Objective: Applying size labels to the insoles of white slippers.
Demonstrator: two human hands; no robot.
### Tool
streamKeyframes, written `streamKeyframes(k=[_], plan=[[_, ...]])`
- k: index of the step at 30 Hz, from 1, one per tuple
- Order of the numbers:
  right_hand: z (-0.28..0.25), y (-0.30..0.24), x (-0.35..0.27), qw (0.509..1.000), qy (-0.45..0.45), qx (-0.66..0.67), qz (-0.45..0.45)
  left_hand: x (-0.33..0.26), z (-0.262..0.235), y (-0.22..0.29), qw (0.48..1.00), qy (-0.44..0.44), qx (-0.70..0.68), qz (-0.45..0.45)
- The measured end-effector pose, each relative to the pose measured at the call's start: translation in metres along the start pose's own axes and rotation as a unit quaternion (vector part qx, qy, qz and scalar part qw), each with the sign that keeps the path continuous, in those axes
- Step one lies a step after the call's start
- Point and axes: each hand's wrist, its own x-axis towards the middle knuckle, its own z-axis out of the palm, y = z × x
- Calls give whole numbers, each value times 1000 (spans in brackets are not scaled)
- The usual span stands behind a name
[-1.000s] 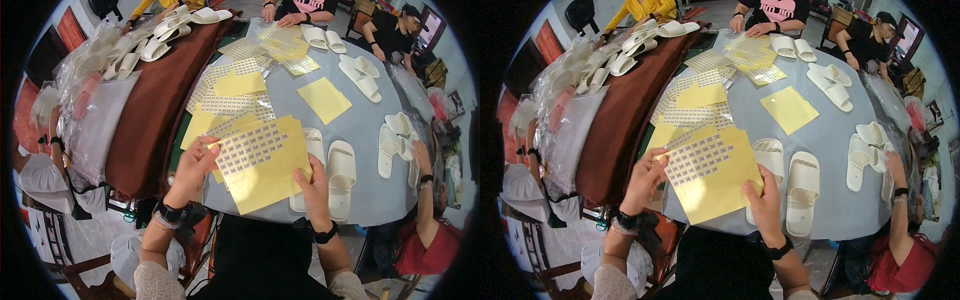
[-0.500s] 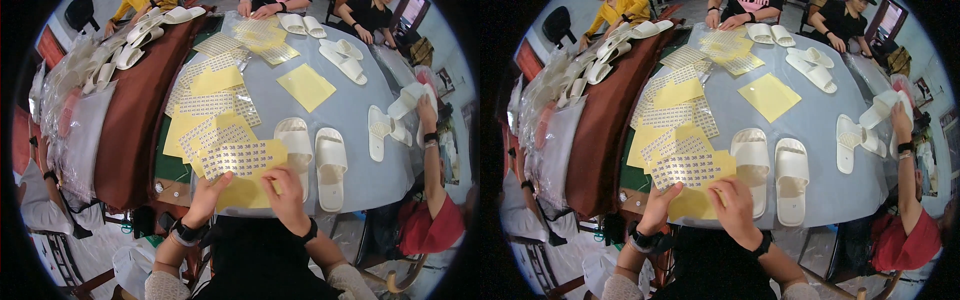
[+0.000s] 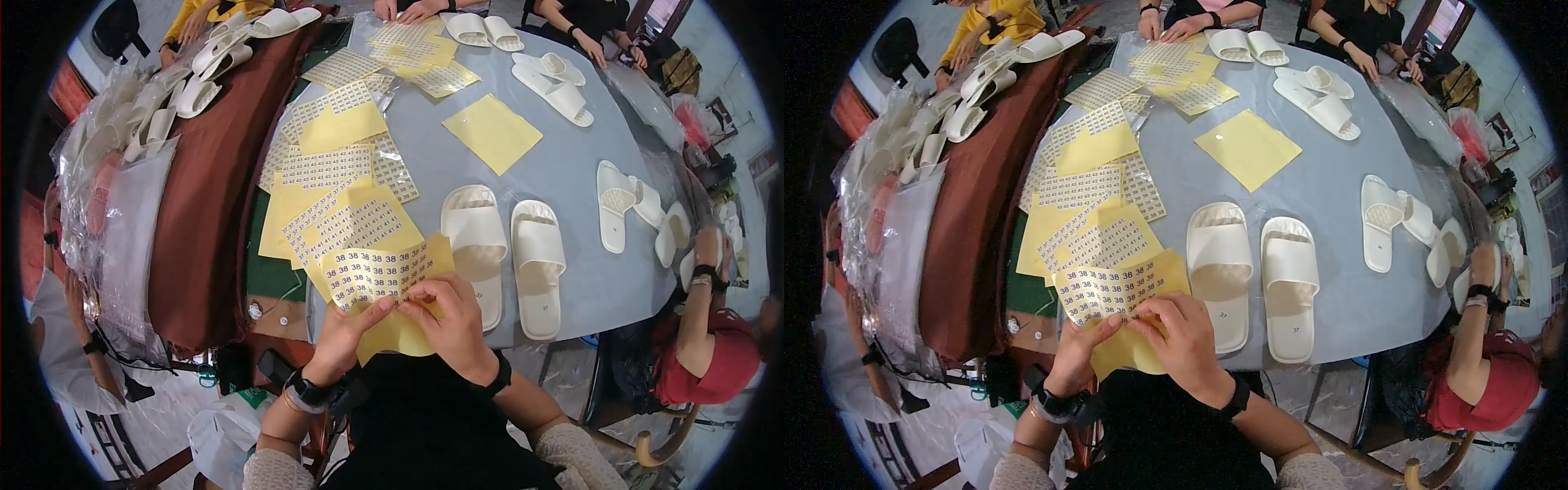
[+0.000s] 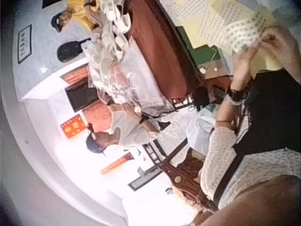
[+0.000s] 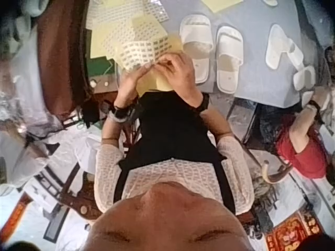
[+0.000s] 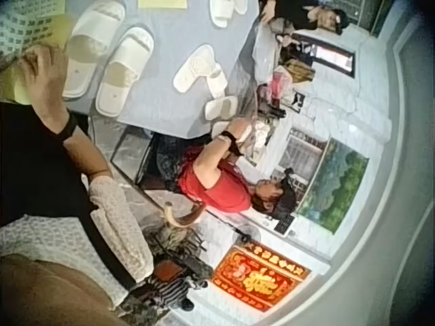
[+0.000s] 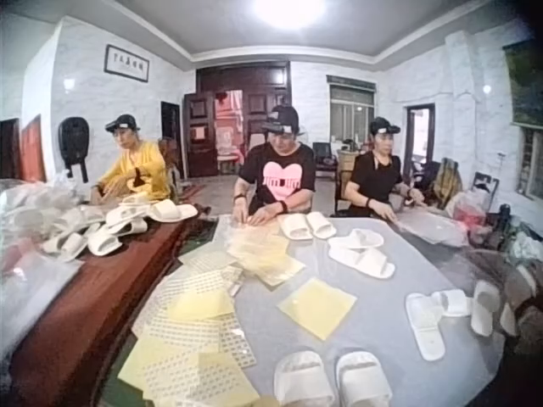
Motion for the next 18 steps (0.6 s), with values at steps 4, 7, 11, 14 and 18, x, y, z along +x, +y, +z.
streamKeyframes(k=[4,7,11,14,18], plan=[[1,0,-2,999,10,-27,-40,-3,2,0,1000,29,4,5],[1,2,-3,1000,-2,-10,-16,-2,3,-2,999,31,14,18],[1,2,-5,999,-17,23,25,-1,3,-5,999,38,20,3],[1,3,-5,999,-18,38,31,-2,3,-7,999,33,11,14],[0,3,-3,999,-22,40,-8,-5,2,-7,999,35,29,28]])
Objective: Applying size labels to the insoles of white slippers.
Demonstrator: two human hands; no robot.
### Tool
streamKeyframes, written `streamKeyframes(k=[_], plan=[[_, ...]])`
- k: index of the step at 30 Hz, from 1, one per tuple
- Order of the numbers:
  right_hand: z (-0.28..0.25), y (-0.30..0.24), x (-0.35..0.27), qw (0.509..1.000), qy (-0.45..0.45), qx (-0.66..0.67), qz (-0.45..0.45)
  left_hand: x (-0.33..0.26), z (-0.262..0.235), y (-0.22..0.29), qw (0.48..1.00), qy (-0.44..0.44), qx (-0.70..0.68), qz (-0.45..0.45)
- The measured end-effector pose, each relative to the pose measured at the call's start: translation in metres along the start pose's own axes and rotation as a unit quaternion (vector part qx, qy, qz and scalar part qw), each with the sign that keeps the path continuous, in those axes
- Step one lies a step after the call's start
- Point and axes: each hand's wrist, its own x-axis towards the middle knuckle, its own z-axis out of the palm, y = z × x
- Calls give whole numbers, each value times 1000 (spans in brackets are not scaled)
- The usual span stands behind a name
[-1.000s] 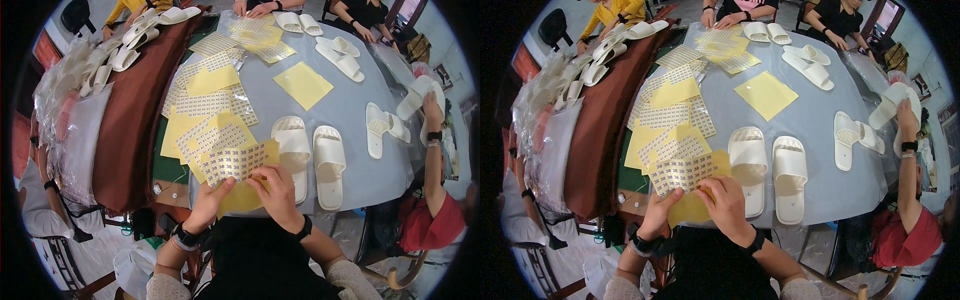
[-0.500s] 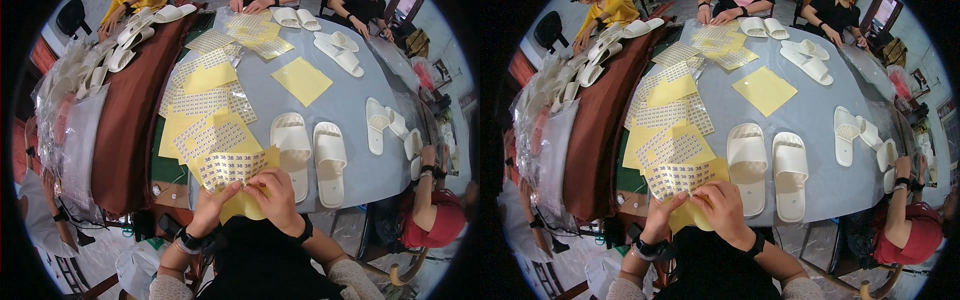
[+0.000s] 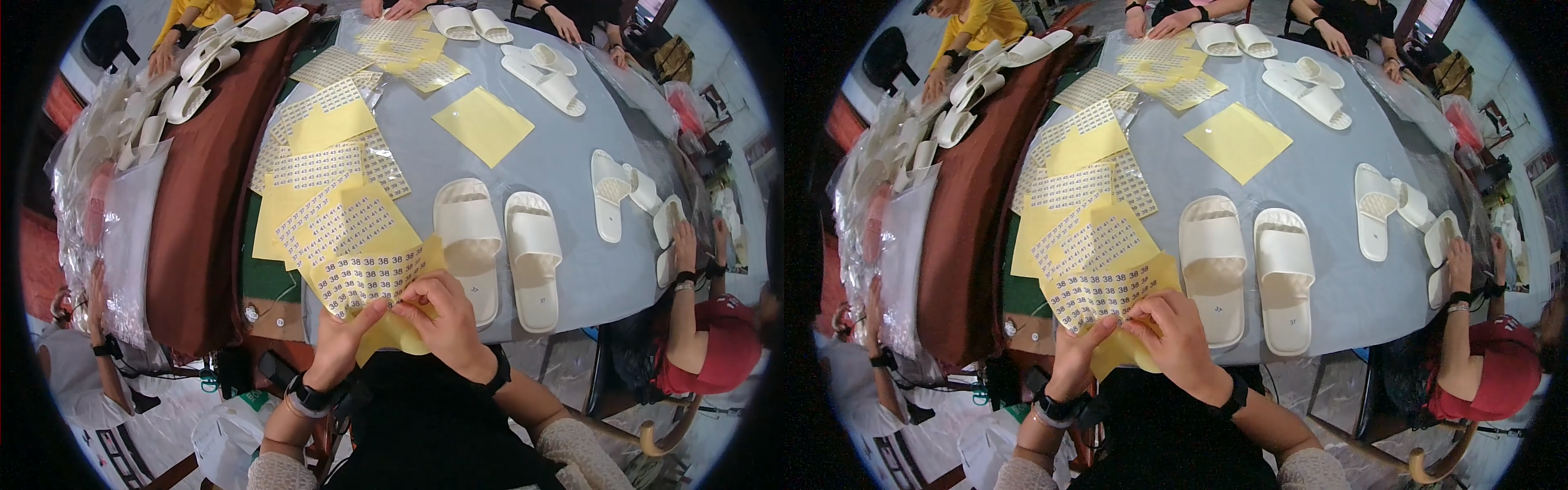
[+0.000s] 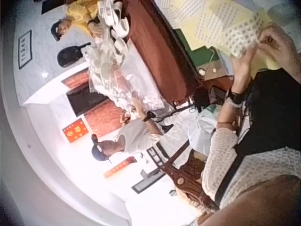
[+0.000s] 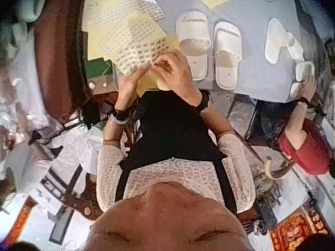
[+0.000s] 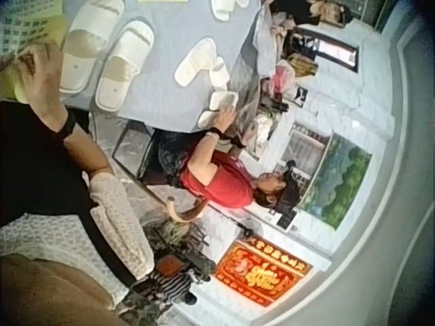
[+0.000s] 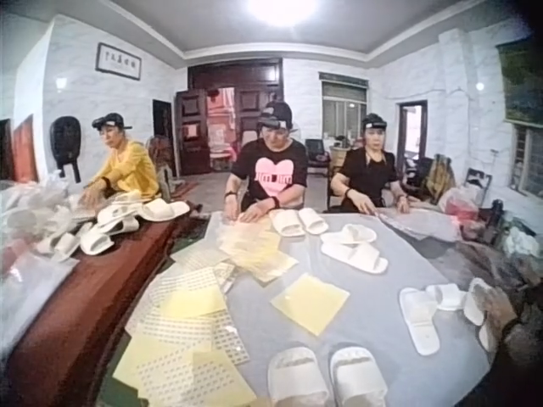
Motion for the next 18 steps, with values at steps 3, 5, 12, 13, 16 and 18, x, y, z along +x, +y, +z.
streamKeyframes(k=[3,5,12,13,16,18], plan=[[0,-1,0,1000,10,-2,-12,0,0,0,1000,9,-2,-24],[1,-3,-1,1000,7,-5,11,0,0,0,1000,2,-12,-16],[0,-4,-2,1000,14,-12,2,-4,6,3,999,11,-38,-9],[0,-4,-2,1000,14,-12,1,-3,6,4,999,10,-40,-14],[1,-4,-2,1000,5,13,14,-2,7,5,999,10,-38,-19],[0,-4,-3,995,15,64,73,-1,6,3,999,9,-32,-21]])
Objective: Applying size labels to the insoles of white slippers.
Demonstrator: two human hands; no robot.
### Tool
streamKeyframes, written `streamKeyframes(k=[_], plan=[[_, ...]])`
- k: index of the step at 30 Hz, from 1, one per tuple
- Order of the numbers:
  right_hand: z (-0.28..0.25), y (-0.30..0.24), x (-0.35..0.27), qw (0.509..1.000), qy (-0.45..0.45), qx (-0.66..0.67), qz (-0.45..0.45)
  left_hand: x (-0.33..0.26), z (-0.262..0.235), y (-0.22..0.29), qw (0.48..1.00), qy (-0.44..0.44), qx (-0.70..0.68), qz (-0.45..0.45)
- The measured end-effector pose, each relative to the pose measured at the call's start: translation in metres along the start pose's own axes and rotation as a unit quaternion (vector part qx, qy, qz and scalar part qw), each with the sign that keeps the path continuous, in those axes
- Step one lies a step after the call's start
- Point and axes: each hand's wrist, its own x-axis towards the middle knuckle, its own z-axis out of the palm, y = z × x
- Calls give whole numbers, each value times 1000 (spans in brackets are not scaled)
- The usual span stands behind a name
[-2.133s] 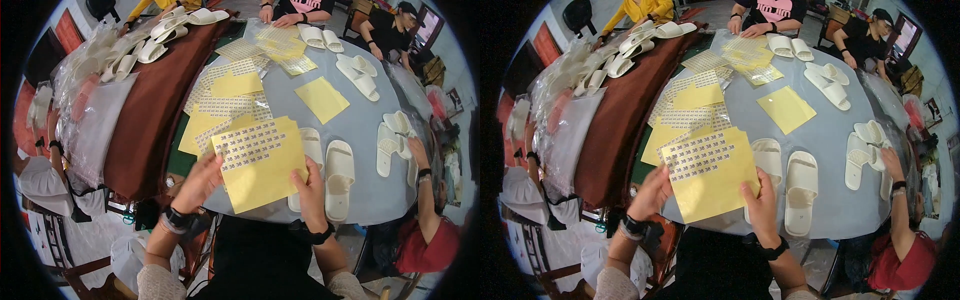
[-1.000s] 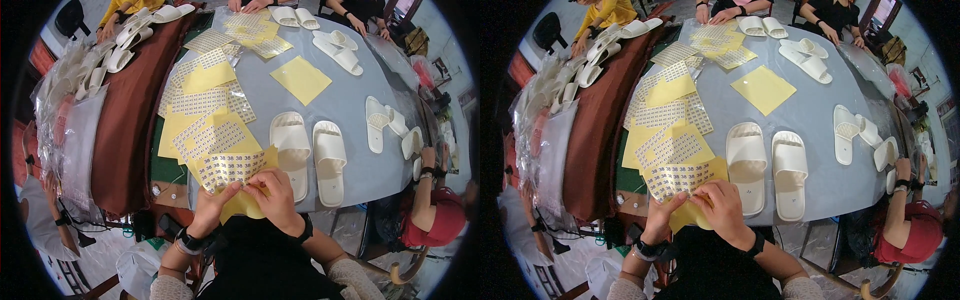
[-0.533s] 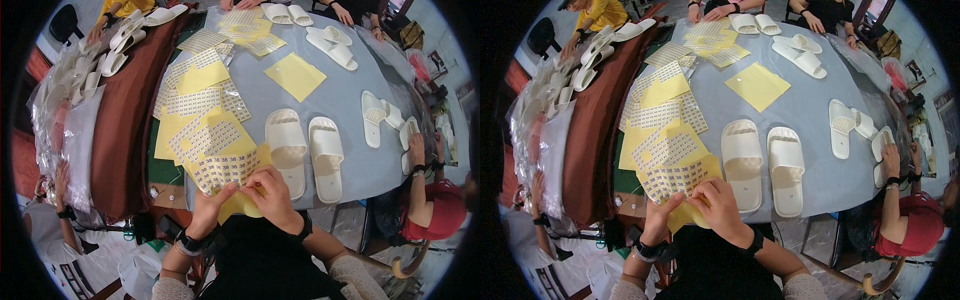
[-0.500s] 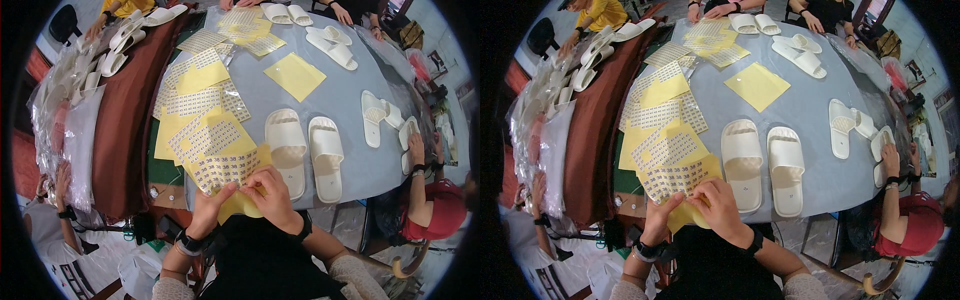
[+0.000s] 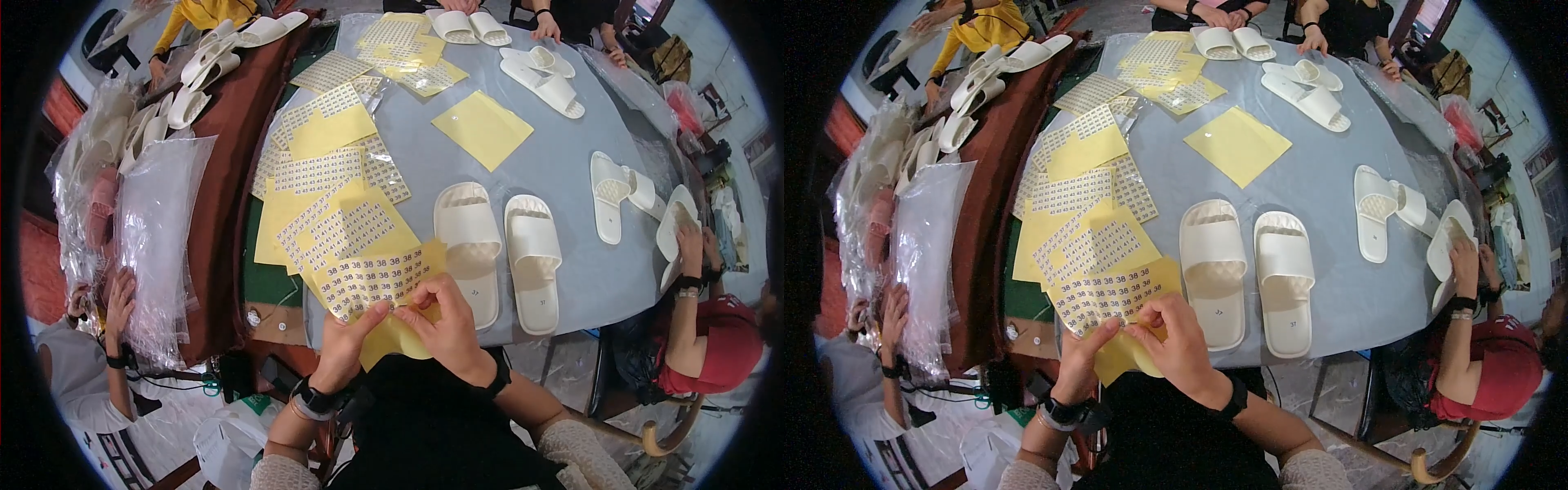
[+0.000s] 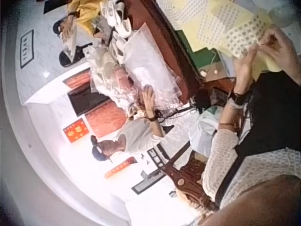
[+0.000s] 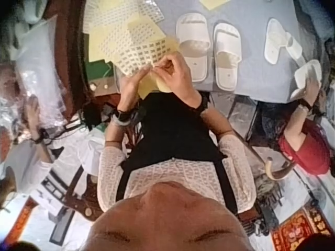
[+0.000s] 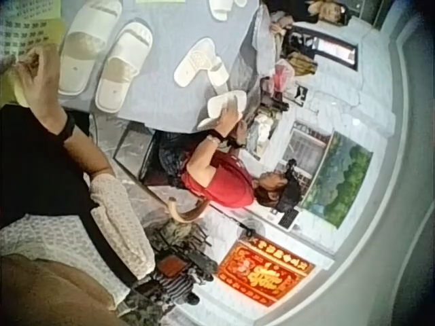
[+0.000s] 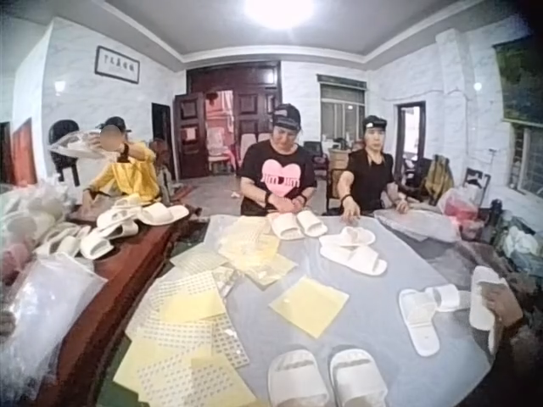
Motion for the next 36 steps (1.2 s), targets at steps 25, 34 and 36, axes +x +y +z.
streamKeyframes(k=[25,34,36], plan=[[-85,57,-8,970,-74,-185,139,-7,-35,-6,991,122,7,47],[-78,59,-8,955,-70,-274,90,-4,-31,-11,995,88,-1,52],[-75,60,-11,963,-36,-251,90,-3,-31,-13,995,91,5,48]])
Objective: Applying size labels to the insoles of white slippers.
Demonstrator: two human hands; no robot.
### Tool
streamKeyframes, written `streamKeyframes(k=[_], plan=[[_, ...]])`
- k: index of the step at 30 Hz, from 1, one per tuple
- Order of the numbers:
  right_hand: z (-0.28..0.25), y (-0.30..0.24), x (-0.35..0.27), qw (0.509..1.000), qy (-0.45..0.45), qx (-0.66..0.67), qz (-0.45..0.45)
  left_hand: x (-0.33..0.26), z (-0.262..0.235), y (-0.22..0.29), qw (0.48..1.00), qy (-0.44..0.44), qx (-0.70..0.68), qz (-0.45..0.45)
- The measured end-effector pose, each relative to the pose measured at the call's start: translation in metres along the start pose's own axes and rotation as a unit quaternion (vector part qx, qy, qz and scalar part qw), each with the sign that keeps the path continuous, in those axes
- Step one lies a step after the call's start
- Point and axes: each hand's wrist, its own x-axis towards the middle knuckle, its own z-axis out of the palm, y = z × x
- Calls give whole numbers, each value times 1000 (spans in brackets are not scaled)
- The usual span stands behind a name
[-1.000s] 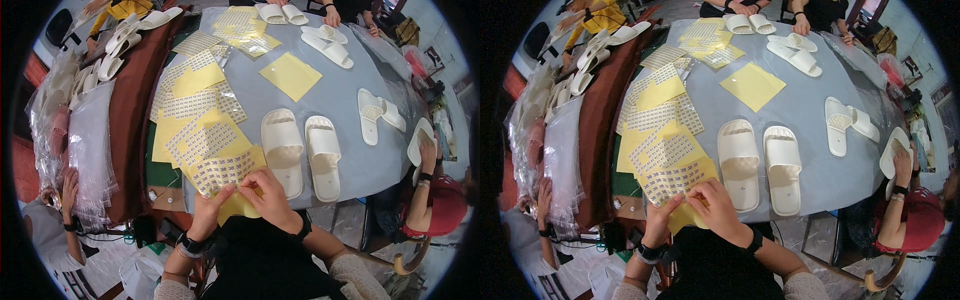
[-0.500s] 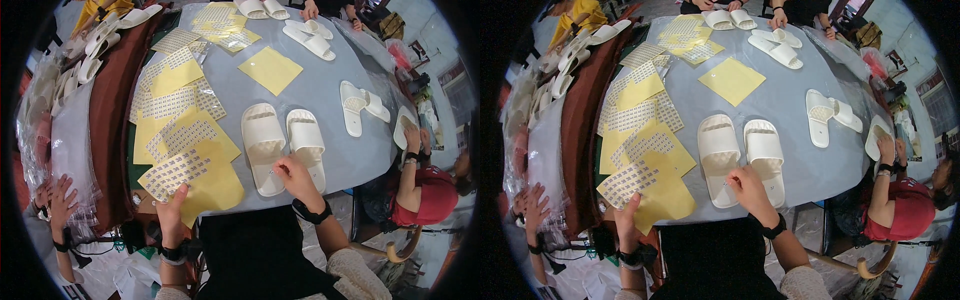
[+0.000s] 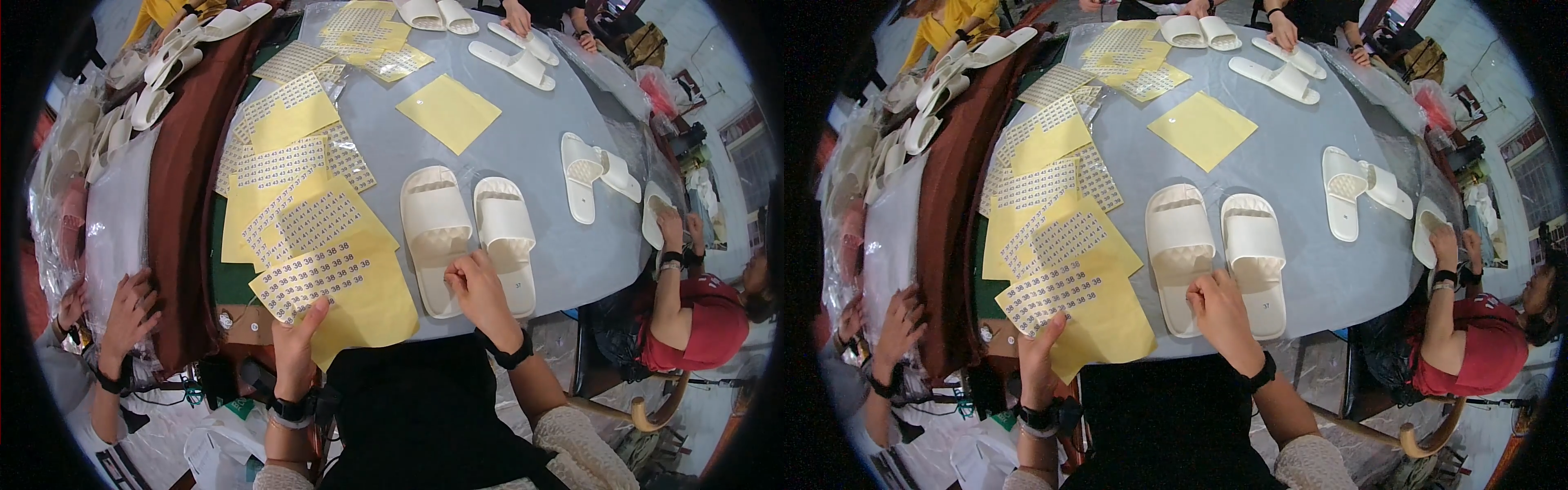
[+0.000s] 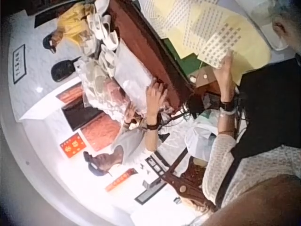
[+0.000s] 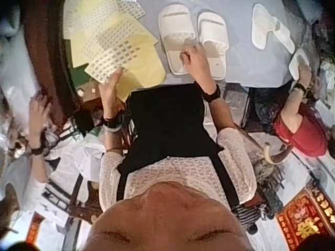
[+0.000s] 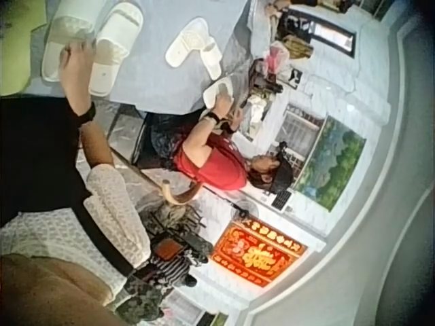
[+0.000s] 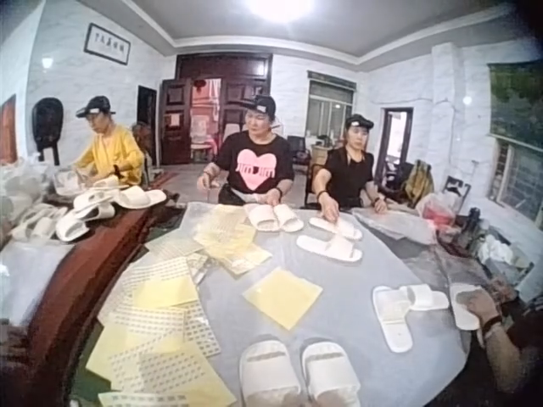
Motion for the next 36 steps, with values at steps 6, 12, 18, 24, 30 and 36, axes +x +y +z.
streamKeyframes(k=[6,12,18,24,30,36], plan=[[-3,-10,2,991,96,81,42,0,2,-8,999,-11,-35,-21],[-6,-62,-3,984,74,151,-56,-3,8,-12,997,-44,-47,-32],[42,-99,-1,973,16,203,-112,-7,16,-10,996,-31,-74,-41],[55,-99,-1,970,29,214,-110,-11,20,-12,995,-38,-91,4],[54,-100,-3,969,59,203,-125,-13,24,-11,995,-12,-93,14],[41,-110,7,960,-26,256,-111,-11,22,-17,996,17,-89,4]])
